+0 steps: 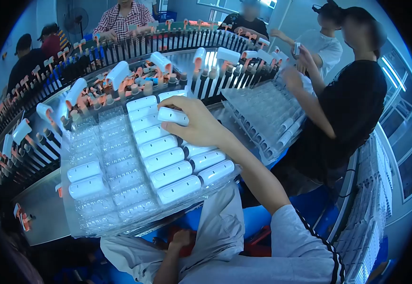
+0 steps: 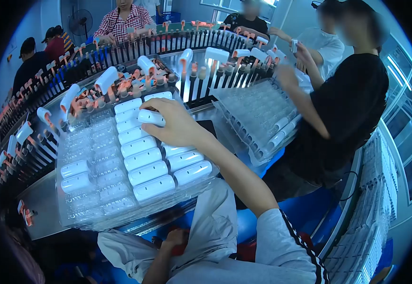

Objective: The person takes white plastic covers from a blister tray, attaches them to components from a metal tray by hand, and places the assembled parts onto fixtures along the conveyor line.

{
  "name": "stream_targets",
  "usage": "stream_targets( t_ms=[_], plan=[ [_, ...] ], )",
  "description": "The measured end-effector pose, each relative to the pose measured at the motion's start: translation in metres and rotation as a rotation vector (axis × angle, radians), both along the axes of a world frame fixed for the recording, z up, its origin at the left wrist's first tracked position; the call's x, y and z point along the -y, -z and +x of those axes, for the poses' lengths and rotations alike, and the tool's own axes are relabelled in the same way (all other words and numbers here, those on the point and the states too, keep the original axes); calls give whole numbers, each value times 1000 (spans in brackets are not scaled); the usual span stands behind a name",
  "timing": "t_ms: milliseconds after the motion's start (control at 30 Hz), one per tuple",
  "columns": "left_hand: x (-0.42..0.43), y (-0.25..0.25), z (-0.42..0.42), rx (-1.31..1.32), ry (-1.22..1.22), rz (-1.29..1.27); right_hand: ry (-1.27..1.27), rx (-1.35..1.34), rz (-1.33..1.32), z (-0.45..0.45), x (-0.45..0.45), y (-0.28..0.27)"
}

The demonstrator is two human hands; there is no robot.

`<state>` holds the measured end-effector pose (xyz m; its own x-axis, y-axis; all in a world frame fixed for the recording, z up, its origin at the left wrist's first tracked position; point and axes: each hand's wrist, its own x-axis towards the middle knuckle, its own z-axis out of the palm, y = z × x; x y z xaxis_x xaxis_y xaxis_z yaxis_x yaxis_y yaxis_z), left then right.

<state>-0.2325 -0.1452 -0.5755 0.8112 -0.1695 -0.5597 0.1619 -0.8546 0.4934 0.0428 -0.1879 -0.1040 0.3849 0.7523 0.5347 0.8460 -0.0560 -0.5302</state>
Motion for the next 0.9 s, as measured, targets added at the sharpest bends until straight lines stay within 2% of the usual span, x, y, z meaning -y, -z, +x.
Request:
stream_targets(
  t_ms=[133, 300, 467, 833, 900],
  plan=[
    [0, 21, -2, 52, 26, -5, 4, 10, -4, -1, 1, -1],
    [0, 6, 4, -35, 43, 15, -5, 16, 0, 2, 0, 1],
    [1, -6, 2, -15, 24, 16, 5, 29, 14, 2, 0, 4],
    [-1, 21, -1, 11, 5, 13, -7, 7, 7, -1, 1, 1],
    [0, 12, 0, 11, 10, 15, -8, 5, 21, 0, 0, 2]
  ],
)
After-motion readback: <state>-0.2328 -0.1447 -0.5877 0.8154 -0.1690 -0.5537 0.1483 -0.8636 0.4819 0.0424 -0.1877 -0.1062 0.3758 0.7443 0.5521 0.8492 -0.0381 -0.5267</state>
